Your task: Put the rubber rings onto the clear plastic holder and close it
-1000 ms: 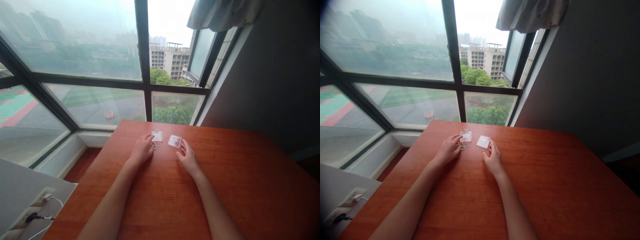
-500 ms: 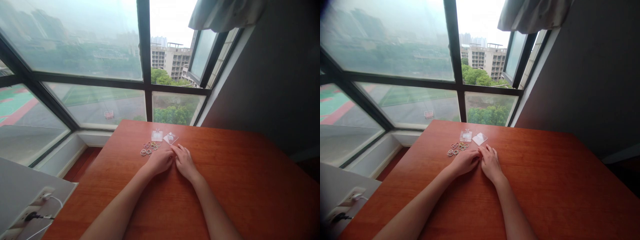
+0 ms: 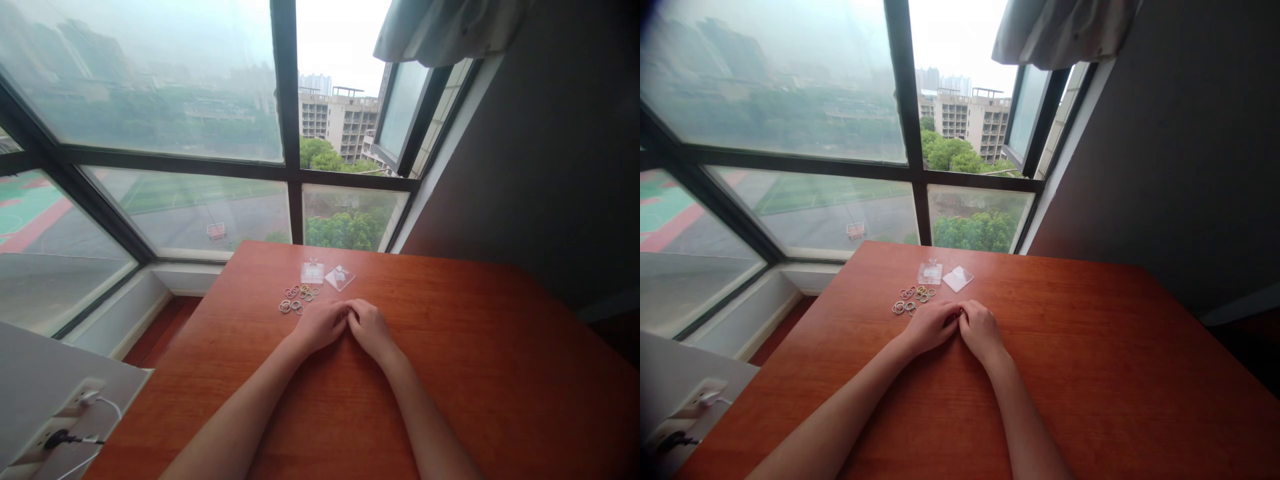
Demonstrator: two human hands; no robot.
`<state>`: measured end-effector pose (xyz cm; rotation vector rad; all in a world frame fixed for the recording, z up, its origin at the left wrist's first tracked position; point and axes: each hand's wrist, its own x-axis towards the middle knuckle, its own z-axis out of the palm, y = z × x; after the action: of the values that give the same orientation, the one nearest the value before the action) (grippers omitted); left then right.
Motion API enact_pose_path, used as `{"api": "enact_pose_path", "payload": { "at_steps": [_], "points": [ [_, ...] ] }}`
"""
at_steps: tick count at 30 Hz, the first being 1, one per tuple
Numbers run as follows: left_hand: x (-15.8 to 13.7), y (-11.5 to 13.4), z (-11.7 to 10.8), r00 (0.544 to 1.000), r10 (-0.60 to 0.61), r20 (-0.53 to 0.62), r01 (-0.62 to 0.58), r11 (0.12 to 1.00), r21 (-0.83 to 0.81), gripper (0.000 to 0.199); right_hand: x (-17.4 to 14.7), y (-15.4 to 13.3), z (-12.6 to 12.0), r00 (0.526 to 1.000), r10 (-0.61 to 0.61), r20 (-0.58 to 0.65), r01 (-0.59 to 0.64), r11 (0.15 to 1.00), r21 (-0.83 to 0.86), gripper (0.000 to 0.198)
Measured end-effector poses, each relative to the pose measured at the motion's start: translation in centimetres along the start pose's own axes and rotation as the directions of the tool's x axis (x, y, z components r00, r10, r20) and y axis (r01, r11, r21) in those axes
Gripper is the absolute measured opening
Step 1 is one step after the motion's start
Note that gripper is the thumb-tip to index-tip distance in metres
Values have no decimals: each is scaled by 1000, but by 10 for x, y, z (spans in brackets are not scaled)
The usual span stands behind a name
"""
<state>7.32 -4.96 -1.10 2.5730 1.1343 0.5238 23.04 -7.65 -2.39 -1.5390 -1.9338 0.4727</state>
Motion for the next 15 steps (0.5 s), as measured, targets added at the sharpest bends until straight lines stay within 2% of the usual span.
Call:
{"api": "enact_pose_path", "payload": {
  "at_steps": [15],
  "points": [
    [0, 0, 2, 1000, -12, -15, 12, 1000, -10, 21, -1, 1, 1, 1000, 5, 12, -4, 999, -45, 27]
  ]
}}
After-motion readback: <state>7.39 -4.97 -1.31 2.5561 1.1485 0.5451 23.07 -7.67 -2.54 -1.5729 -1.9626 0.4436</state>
